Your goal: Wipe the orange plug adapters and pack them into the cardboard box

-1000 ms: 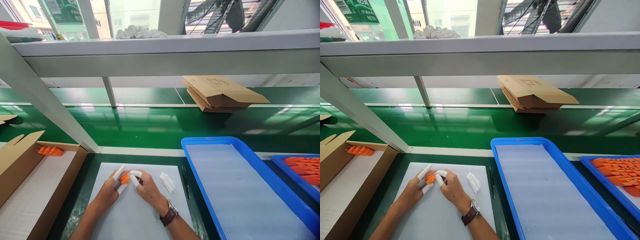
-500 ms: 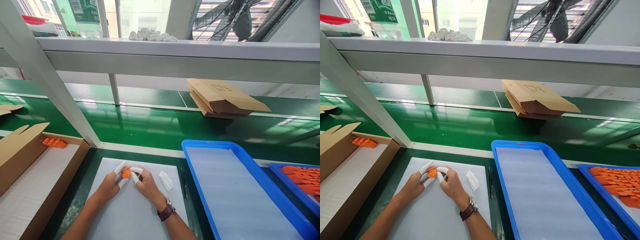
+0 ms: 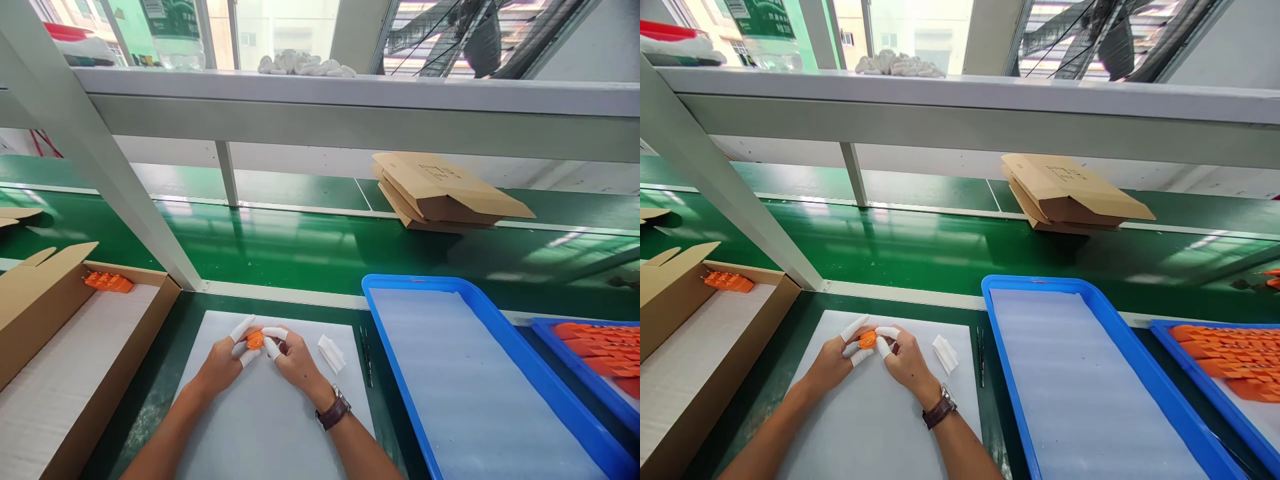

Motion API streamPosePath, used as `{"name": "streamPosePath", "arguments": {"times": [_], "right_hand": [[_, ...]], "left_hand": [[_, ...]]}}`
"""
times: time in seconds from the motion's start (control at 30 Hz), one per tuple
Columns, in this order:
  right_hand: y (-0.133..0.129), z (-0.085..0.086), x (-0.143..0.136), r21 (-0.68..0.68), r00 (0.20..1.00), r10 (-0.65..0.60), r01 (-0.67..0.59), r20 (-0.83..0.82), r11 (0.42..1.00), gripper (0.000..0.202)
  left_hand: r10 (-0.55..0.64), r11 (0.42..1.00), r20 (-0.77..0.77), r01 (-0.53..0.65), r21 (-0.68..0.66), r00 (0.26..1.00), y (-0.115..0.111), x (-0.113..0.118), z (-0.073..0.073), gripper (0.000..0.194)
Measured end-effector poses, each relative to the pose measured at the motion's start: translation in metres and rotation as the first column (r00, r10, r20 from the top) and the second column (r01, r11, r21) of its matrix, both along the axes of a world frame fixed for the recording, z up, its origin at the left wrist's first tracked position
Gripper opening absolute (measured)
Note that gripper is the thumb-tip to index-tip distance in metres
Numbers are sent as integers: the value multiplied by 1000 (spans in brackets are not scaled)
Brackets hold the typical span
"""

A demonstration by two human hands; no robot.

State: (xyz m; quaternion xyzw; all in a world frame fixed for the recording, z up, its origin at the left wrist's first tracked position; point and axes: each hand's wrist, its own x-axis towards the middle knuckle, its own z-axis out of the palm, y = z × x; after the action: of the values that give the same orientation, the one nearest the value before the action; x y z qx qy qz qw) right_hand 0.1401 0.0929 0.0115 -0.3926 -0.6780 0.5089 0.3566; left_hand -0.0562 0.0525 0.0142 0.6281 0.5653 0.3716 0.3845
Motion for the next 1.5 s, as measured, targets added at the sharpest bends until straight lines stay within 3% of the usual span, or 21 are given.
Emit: {"name": "streamPosePath", "arguments": {"times": [0.2,0.37,0.6,0.73,0.83,0.93,1.07,1.37,1.5], "right_hand": [[0,-5,0,-27,999,10,-11,-39,1000,34],[0,-8,-1,-39,999,-5,3,-37,999,30],[0,-9,-1,-10,998,-18,17,-57,1000,27],[0,-12,-3,-23,995,-40,38,-88,999,26],[0,-16,-3,-42,991,-75,71,-110,997,29],[0,-19,-3,-39,988,-108,104,-112,994,29],[-1,-19,-2,11,990,-121,122,-75,992,30],[-1,-12,0,37,993,-118,119,-21,992,31],[0,-12,1,59,994,-103,104,-29,993,30]], "left_hand": [[20,1000,-28,-20,0,999,-3,0,-5,56],[59,998,35,-58,-18,998,-2,4,-2,61],[73,997,-7,-73,8,997,-4,7,-1,57],[112,994,116,-111,-18,987,-4,11,-1,61],[199,979,380,-163,-126,903,-1,14,7,67],[273,957,632,-135,-258,725,3,12,18,64],[339,931,744,-93,-353,576,11,4,26,54],[530,840,713,-172,-515,459,17,-1,25,41],[476,874,731,-167,-457,489,19,-3,21,47]]}}
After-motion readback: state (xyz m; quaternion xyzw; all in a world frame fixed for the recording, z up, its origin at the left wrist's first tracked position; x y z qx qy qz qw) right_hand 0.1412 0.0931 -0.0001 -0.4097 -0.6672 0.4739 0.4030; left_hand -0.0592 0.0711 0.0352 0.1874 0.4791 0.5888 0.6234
